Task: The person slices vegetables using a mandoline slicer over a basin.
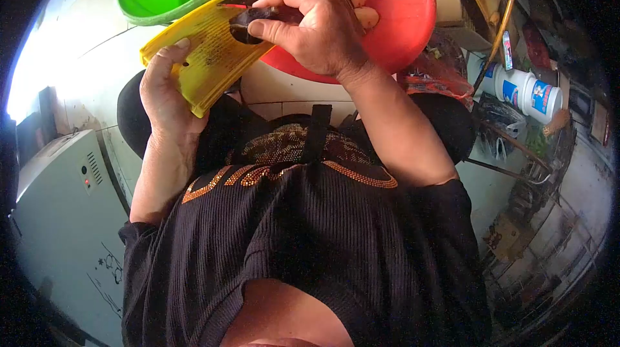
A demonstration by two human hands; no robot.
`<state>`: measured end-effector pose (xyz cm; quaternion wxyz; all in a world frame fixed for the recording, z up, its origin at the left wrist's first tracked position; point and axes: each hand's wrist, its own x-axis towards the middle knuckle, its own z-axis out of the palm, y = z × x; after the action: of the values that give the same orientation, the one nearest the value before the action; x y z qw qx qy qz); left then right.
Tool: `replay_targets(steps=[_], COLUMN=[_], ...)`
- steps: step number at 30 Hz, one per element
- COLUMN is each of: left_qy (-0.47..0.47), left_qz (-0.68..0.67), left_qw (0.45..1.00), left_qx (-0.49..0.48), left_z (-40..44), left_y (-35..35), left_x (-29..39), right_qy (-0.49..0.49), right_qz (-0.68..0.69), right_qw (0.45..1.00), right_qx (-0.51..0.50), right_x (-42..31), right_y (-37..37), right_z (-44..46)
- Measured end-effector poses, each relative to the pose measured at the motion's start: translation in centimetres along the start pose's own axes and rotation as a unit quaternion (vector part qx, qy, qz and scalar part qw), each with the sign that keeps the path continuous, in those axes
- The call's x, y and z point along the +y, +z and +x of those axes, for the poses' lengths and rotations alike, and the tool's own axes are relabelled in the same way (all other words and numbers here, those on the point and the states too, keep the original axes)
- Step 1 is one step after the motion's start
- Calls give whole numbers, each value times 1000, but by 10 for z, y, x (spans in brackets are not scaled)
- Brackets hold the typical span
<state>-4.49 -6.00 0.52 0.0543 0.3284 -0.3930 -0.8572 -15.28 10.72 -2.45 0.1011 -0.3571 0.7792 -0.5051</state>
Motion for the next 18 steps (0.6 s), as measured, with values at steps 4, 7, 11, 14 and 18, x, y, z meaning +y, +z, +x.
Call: replay_targets(steps=[4, 7, 11, 14, 18], left_qy=[4, 7, 2, 2, 1], left_qz=[-9, -16, -19, -16, -1], left_qw=[1000, 1000, 1000, 1000, 1000], left_qx=[-11, 5, 10, -18, 5], left_z=[4, 2, 2, 0, -1], left_y=[-1, 3, 1, 2, 4], left_x=[-2, 1, 0, 0, 1], right_qy=[299, 304, 183, 47, 309], right_qz=[76, 116, 42, 32, -31], right_qw=[950, 942, 982, 998, 948], right_qx=[58, 77, -10, -12, 69], right_x=[54, 56, 18, -15, 26], right_y=[-6, -14, -6, 4, -13], right_z=[12, 21, 12, 3, 20])
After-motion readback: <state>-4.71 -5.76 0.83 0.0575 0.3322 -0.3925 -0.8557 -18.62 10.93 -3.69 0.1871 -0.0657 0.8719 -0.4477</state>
